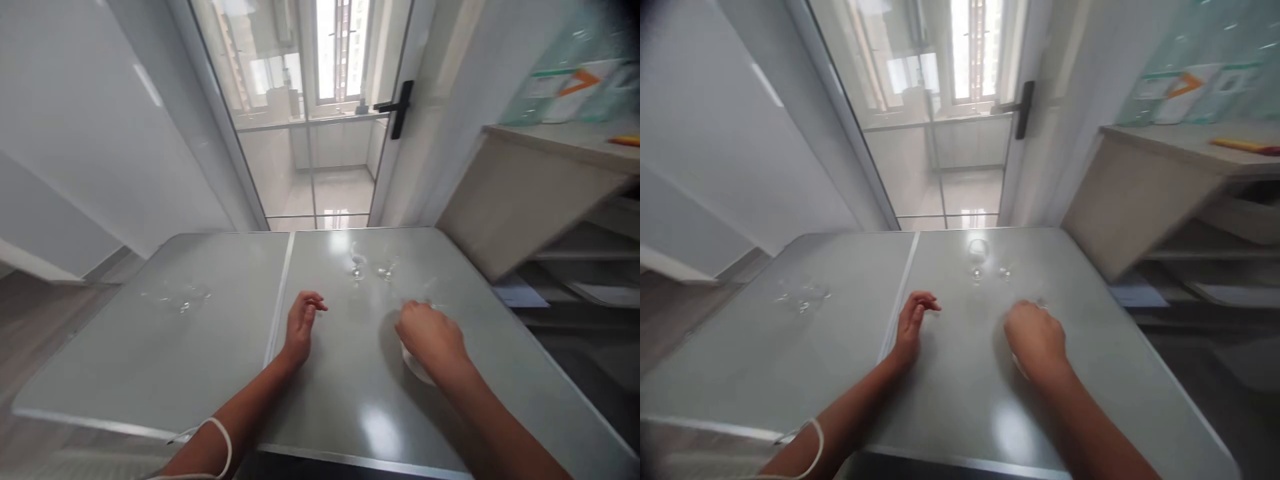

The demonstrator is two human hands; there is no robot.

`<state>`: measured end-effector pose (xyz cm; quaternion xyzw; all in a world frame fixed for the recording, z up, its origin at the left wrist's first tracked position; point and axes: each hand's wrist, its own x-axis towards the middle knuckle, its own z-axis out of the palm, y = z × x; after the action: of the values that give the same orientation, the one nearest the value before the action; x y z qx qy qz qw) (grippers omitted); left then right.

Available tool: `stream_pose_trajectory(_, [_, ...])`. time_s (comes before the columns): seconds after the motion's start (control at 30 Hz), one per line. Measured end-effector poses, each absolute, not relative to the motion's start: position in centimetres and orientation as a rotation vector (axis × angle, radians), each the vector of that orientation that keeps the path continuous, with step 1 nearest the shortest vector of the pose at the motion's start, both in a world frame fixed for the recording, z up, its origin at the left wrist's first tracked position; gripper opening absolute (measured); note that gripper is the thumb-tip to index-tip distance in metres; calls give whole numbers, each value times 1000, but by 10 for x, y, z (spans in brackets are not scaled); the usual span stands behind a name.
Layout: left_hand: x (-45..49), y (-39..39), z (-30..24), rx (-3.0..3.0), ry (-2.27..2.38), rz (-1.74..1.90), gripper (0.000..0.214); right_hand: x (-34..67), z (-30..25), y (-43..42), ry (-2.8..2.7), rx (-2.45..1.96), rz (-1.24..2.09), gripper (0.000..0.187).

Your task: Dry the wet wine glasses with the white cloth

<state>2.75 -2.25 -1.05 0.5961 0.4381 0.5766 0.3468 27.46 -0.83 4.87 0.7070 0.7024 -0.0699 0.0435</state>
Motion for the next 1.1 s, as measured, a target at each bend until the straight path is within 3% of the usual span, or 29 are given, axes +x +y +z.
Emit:
stream_pose_trajectory(0.13, [3, -15, 0, 1751, 1408, 1502, 19, 243, 41, -16, 2455, 1921, -142, 20])
stream_pose_trajectory(0.27, [-51, -6, 22, 2062, 1735, 1778, 12, 218, 32, -20, 2979, 1502, -512, 26])
stream_pose_trajectory(0.4, [-107, -4, 42, 1764, 2348, 2026, 24, 219, 18, -15, 3101, 1339, -771, 42])
stream_pose_trajectory(0.57, [-148, -8, 51, 1257, 2871, 1709, 45, 221, 4, -7, 3140, 1327, -671, 44])
stream_pose_trajectory(0.67, [-159, -7, 51, 1153, 3004, 1443, 51, 219, 7, -7, 3165, 1240, -509, 35])
stream_pose_trajectory(0.8, [-166, -1, 45, 1087, 3088, 1225, 43, 220, 15, -8, 3241, 1118, -368, 16])
stream_pose_trajectory(1.1, [-170, 7, 28, 1247, 3042, 1308, 25, 220, 22, -9, 3340, 1003, -528, 16])
